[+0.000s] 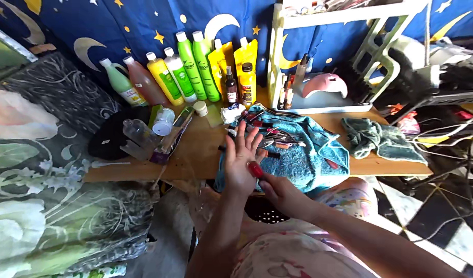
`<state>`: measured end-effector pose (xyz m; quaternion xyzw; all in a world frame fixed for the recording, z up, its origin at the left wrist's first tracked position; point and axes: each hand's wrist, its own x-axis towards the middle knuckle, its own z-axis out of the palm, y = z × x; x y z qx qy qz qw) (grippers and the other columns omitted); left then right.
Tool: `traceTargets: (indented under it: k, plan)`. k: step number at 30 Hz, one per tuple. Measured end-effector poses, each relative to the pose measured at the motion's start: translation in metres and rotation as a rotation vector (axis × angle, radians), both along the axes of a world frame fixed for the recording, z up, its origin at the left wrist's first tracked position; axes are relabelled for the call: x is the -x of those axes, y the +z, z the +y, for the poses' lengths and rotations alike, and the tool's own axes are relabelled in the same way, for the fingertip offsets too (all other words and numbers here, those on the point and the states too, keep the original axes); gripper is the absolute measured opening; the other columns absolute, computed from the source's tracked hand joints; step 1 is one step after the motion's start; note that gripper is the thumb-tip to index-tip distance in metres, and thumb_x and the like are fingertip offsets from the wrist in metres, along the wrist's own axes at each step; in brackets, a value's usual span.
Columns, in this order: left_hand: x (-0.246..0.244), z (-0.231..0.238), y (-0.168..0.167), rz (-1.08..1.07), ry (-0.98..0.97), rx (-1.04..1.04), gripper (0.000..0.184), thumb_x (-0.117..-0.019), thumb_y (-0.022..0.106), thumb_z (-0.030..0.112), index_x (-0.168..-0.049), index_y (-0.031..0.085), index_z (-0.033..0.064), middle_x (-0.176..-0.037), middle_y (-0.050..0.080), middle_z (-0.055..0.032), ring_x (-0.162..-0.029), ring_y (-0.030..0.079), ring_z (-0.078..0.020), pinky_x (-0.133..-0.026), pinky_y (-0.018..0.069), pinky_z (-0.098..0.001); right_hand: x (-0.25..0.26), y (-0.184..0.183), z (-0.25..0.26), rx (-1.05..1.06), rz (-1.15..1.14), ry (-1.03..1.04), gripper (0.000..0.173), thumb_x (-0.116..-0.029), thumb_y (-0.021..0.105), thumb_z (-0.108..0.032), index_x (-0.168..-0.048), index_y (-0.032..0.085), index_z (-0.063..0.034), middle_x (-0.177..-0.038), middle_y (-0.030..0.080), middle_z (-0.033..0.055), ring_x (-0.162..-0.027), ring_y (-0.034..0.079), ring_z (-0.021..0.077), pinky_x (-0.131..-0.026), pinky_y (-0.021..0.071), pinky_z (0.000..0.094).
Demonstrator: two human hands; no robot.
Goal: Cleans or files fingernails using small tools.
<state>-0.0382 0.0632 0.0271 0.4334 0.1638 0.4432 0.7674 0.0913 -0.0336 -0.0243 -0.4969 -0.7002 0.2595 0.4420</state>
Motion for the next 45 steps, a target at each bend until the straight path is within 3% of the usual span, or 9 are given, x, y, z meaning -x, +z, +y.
traceTargets:
  k: [2, 4, 8, 11, 16, 19, 25, 36, 45]
  plan:
    - [0.0, -0.001, -0.009, -0.019, -0.001, -0.131, 0.051, -0.1076, 0.028, 0.045, -0.153, 0.045, 0.0278, -0.136, 0.063, -0.0064, -0.12, 0.063, -0.0241, -0.101, 0.0517, -0.0448, -0.008, 0.005, 0.005, 0.26, 0.201, 0.135, 0.046, -0.1117, 0.034, -0.04, -0.099, 0.06, -0.0047, -0.065, 0.05, -0.0009, -0.053, 0.05, 0.0071, -0.052, 0.0474, 0.0262]
    - [-0.002, -0.005, -0.019, 0.057, 0.038, -0.375, 0.039, -0.1054, 0.048, 0.025, -0.143, 0.051, 0.0165, -0.115, 0.066, -0.0046, -0.101, 0.066, -0.0166, -0.09, 0.0561, -0.0351, -0.02, 0.022, 0.004, 0.471, 0.556, 0.286, 0.044, -0.1109, 0.033, -0.046, -0.091, 0.054, -0.0132, -0.062, 0.045, -0.0068, -0.049, 0.045, 0.0031, -0.047, 0.0424, 0.0207]
    - [-0.007, -0.006, -0.031, 0.473, 0.303, -0.992, 0.028, -0.1074, 0.048, 0.018, -0.123, 0.064, 0.0013, -0.118, 0.064, -0.0099, -0.11, 0.062, -0.0164, -0.095, 0.0541, -0.0335, -0.043, 0.044, 0.005, 0.52, 0.725, 0.158, 0.045, -0.1107, 0.029, -0.044, -0.105, 0.061, -0.0132, -0.074, 0.059, -0.0042, -0.059, 0.056, 0.0053, -0.055, 0.051, 0.0224]
    - [-0.01, -0.006, -0.035, 0.647, 0.354, -0.918, 0.03, -0.1096, 0.043, 0.021, -0.117, 0.064, 0.0001, -0.101, 0.069, -0.007, -0.082, 0.064, -0.0077, -0.074, 0.0549, -0.0254, -0.054, 0.042, 0.005, 0.227, 0.442, -0.039, 0.032, -0.1053, 0.056, -0.024, -0.132, 0.057, -0.0054, -0.103, 0.07, 0.0039, -0.086, 0.069, 0.0116, -0.078, 0.0596, 0.029]
    - [-0.026, -0.011, -0.043, 0.758, 0.525, -0.755, 0.038, -0.1108, 0.039, 0.024, -0.097, 0.066, 0.0016, -0.073, 0.062, -0.0031, -0.065, 0.061, -0.008, -0.063, 0.0535, -0.0264, -0.062, 0.039, 0.004, 0.056, 0.372, 0.051, 0.034, -0.088, 0.078, -0.009, -0.119, 0.066, -0.0015, -0.119, 0.068, 0.0083, -0.105, 0.069, 0.0168, -0.092, 0.0606, 0.0338]
    - [-0.031, -0.012, -0.043, 0.768, 0.562, -0.69, 0.04, -0.1115, 0.036, 0.024, -0.095, 0.066, 0.0025, -0.073, 0.061, -0.0015, -0.063, 0.058, -0.0059, -0.061, 0.0515, -0.0242, -0.065, 0.031, 0.008, 0.0, 0.195, 0.014, 0.034, -0.0871, 0.082, -0.021, -0.114, 0.069, -0.005, -0.119, 0.067, 0.0066, -0.105, 0.068, 0.0137, -0.089, 0.0604, 0.0303]
    - [-0.023, -0.011, -0.037, 0.601, 0.363, -0.511, 0.042, -0.1125, 0.031, 0.023, -0.104, 0.066, -0.0008, -0.068, 0.061, 0.0002, -0.055, 0.057, -0.0052, -0.054, 0.0515, -0.0216, -0.071, 0.04, 0.017, 0.038, 0.406, -0.129, 0.015, -0.0949, 0.068, -0.004, -0.11, 0.071, -0.0014, -0.095, 0.076, 0.0064, -0.081, 0.074, 0.0146, -0.078, 0.0638, 0.0313]
    - [0.062, 0.091, -0.074, 0.856, 0.825, -0.496, 0.036, -0.106, 0.048, 0.017, -0.127, 0.057, -0.0097, -0.124, 0.063, -0.0234, -0.111, 0.062, -0.0277, -0.094, 0.0517, -0.0441, -0.134, 0.061, 0.047, 0.062, 0.443, -0.195, 0.024, -0.0929, 0.063, 0.008, -0.113, 0.069, -0.004, -0.099, 0.074, 0.0063, -0.083, 0.072, 0.0135, -0.079, 0.0622, 0.0299]
    - [0.067, 0.102, -0.099, 0.922, 0.981, -0.489, 0.029, -0.1014, 0.05, 0.008, -0.124, 0.059, -0.0072, -0.122, 0.063, -0.0211, -0.104, 0.063, -0.0217, -0.088, 0.0532, -0.0365, -0.228, 0.076, 0.136, 0.054, -0.208, -0.648, 0.02, -0.0991, 0.062, -0.007, -0.115, 0.07, 0.001, -0.106, 0.074, 0.0172, -0.093, 0.073, 0.0291, -0.089, 0.0582, 0.0521]
